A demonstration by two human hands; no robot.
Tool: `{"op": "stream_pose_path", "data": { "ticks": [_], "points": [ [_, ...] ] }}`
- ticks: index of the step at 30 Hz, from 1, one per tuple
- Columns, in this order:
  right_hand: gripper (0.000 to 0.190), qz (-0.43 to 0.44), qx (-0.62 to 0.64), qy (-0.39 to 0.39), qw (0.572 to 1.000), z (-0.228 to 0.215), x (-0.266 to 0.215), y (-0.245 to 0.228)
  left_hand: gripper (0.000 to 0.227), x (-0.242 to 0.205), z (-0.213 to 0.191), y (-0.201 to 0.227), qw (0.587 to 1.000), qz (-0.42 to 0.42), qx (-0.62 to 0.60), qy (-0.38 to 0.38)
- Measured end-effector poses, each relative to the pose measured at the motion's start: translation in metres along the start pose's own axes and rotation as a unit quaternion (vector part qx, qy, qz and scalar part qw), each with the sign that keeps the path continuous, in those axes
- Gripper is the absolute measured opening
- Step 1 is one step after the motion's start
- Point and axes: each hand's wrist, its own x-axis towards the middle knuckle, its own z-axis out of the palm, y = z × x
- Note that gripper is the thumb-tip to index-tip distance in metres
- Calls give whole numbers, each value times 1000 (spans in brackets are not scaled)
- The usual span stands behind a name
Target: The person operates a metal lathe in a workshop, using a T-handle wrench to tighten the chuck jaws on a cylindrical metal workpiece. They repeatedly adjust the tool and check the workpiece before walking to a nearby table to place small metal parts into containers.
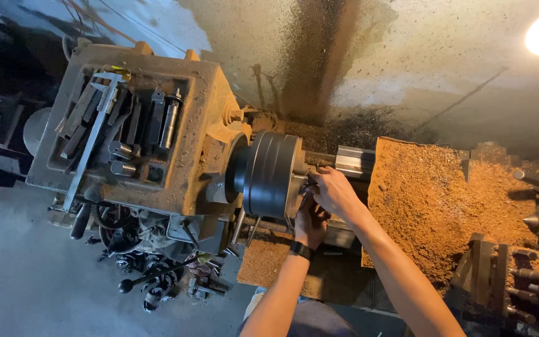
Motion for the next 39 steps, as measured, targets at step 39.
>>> {"op": "stream_pose_path", "data": {
  "ticks": [39],
  "points": [
    [13,-40,44,48,997,58,12,63,24,-101,-75,52,907,20,416,63]
  ]
}}
